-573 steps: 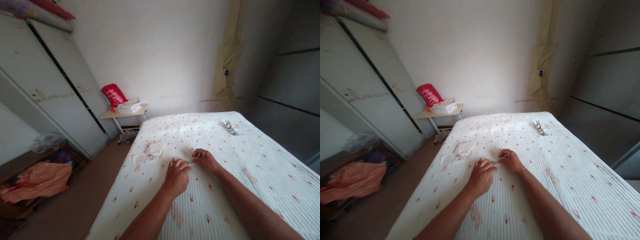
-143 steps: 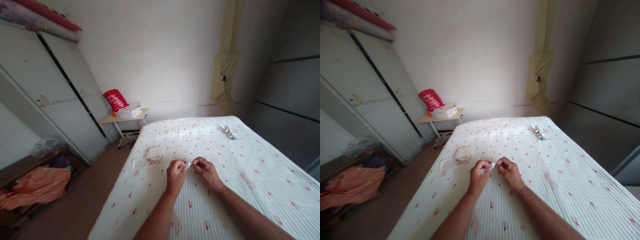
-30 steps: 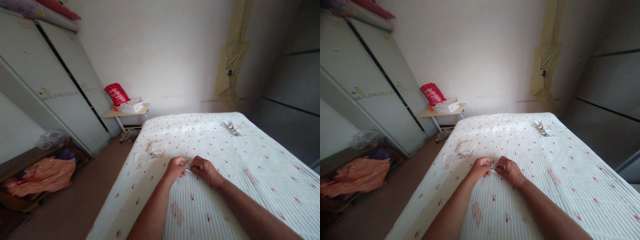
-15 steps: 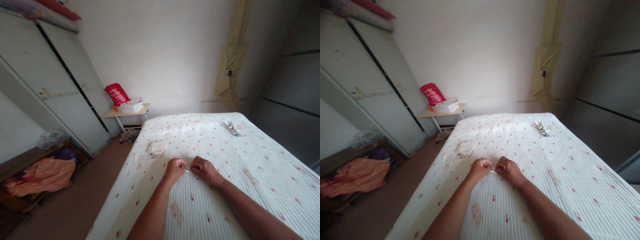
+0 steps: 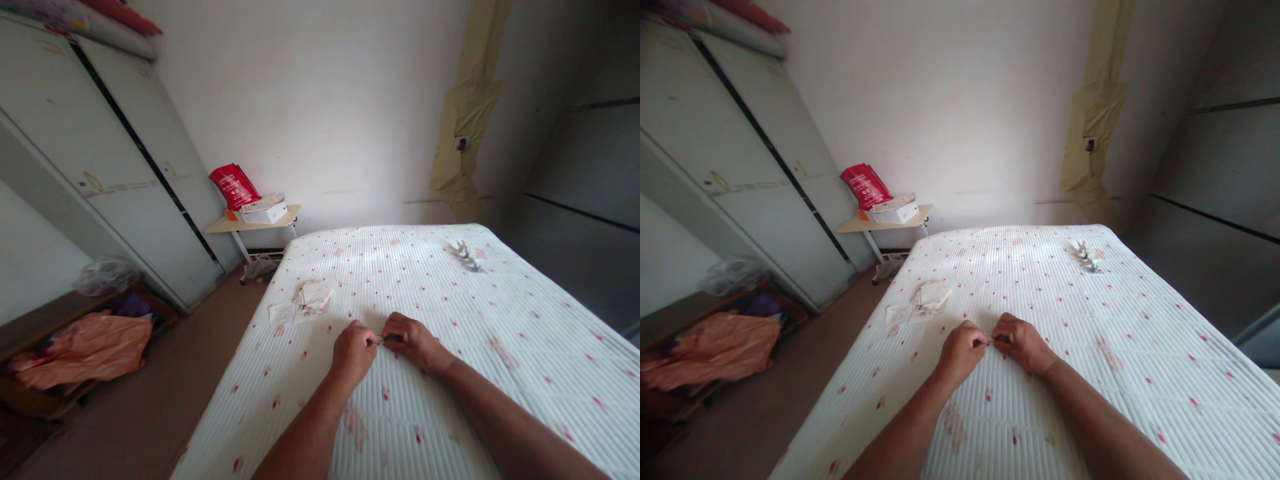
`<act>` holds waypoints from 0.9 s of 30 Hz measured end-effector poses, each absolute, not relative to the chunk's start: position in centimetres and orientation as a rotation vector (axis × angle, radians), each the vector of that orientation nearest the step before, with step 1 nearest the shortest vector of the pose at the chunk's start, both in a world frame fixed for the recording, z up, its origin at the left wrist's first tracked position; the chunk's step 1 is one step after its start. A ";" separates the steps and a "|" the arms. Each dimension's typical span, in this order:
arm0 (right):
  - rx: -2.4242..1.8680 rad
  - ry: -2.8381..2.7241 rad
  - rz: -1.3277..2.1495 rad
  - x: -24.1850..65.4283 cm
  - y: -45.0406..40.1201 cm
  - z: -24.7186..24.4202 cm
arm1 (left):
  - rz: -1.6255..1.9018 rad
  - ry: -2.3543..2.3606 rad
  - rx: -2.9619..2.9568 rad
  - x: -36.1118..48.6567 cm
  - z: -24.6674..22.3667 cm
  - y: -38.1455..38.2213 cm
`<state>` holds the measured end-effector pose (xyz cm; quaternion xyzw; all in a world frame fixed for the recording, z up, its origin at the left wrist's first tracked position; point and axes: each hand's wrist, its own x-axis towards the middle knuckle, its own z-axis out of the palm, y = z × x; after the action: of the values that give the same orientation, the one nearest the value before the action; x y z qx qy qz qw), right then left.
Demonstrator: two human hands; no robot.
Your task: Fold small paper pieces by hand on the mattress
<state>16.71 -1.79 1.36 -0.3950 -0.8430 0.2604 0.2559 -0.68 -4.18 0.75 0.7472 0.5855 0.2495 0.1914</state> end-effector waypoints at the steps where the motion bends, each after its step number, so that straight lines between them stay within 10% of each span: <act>1: -1.048 -2.277 0.723 16.8 -1.7 1.4 | 0.705 1.661 2.103 -0.6 0.6 -4.3; 27: -1.505 -2.312 0.592 15.1 -1.1 2.4 | 0.619 1.799 2.155 -0.2 1.3 -4.7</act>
<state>15.13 -1.06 2.39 -0.5265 -0.8090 0.2072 0.1592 -0.20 -4.67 1.28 0.7430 0.6203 0.2134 0.1330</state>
